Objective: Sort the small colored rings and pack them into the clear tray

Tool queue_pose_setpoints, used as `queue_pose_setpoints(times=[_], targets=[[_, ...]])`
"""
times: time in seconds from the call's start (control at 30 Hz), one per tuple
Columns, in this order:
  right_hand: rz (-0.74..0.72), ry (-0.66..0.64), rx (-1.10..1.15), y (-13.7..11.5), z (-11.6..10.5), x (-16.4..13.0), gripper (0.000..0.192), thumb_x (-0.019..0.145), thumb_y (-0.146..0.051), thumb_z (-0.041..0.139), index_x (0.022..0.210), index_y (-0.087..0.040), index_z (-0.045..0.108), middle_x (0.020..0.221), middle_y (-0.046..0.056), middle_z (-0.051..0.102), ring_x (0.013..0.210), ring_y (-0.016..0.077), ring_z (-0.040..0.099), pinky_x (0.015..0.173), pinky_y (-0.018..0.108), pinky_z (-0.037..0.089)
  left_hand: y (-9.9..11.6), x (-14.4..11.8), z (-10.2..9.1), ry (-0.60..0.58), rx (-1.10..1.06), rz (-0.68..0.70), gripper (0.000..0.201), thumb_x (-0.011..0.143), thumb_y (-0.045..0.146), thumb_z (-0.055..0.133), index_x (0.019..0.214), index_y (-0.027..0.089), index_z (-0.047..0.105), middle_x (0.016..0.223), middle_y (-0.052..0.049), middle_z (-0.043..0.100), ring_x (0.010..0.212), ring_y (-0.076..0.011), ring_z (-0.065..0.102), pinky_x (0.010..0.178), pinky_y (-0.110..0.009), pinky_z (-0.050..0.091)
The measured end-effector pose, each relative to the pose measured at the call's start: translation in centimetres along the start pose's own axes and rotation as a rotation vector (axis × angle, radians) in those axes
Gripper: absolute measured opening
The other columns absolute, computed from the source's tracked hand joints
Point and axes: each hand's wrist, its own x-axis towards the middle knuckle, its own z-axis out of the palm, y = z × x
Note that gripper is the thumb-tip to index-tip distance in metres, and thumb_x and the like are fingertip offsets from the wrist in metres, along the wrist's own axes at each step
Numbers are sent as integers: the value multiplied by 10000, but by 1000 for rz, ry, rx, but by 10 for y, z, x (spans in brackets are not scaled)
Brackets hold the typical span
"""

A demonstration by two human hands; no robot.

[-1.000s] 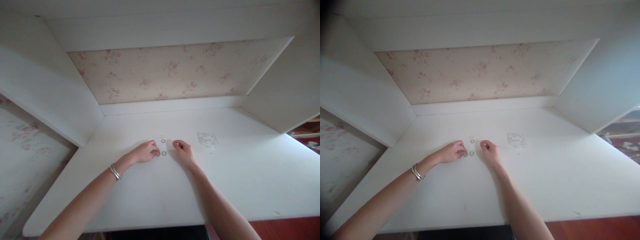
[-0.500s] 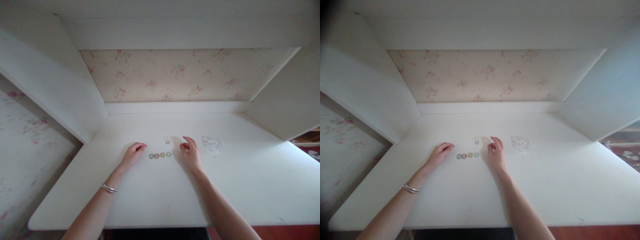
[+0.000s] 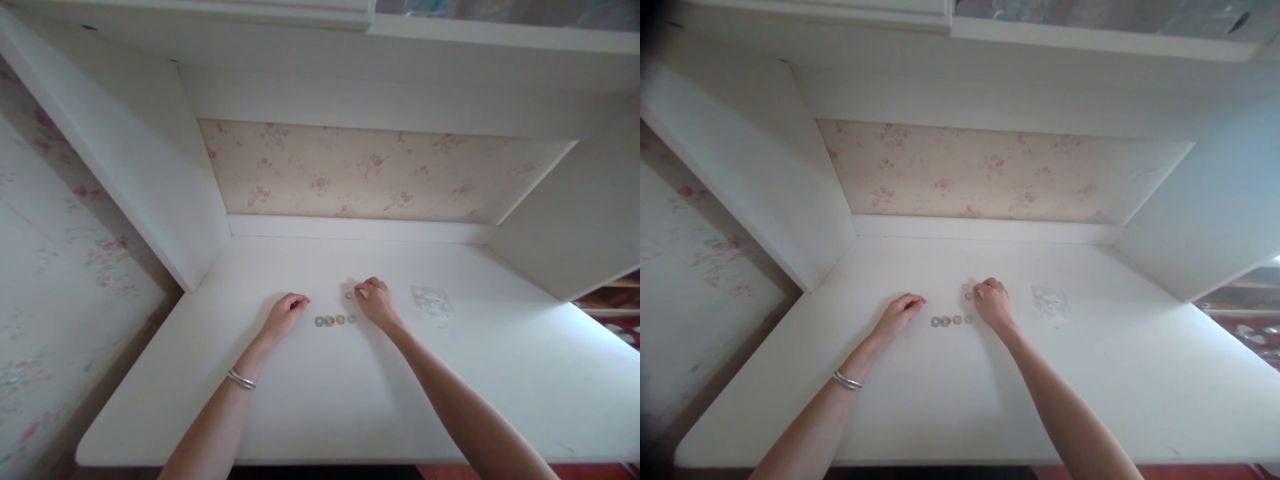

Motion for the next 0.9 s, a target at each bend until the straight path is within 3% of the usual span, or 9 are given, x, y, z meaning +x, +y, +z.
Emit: queue_pose_setpoints(times=[0.17, 0.37, 0.7, 0.9], targets=[[41, -148, -195, -26, -8, 18, 252, 825, -361, 482, 872, -277, 716, 1019, 62, 602, 961, 235, 484, 824, 368, 350, -4, 2, 0, 5, 28, 44, 300, 805, 379, 513, 931, 159, 673, 899, -55, 678, 809, -160, 587, 722, -258, 429], [42, -285, -346, -40, -2, 33, 292, 830, -355, 449, 905, -253, 713, 1102, 107, 574, 1036, 290, 440, 842, 427, 309, -9, 3, 0, 8, 53, 85, 278, 821, 366, 500, 924, 172, 670, 932, -43, 683, 844, -155, 602, 766, -260, 443], [-50, -383, -383, -40, 11, 40, 303, 858, -252, 407, 916, -140, 682, 1086, 171, 555, 1017, 277, 467, 821, 385, 354, -8, 3, 0, 2, 88, 112, 265, 821, 349, 502, 916, 175, 677, 930, -39, 686, 839, -148, 605, 756, -245, 449], [-107, -360, -330, -44, 1, 44, 288, 891, -263, 394, 951, -180, 663, 1089, 128, 542, 979, 237, 495, 777, 327, 382, -6, 3, -1, 8, 81, 113, 257, 817, 342, 515, 915, 169, 678, 915, -43, 685, 835, -148, 605, 771, -248, 449]])
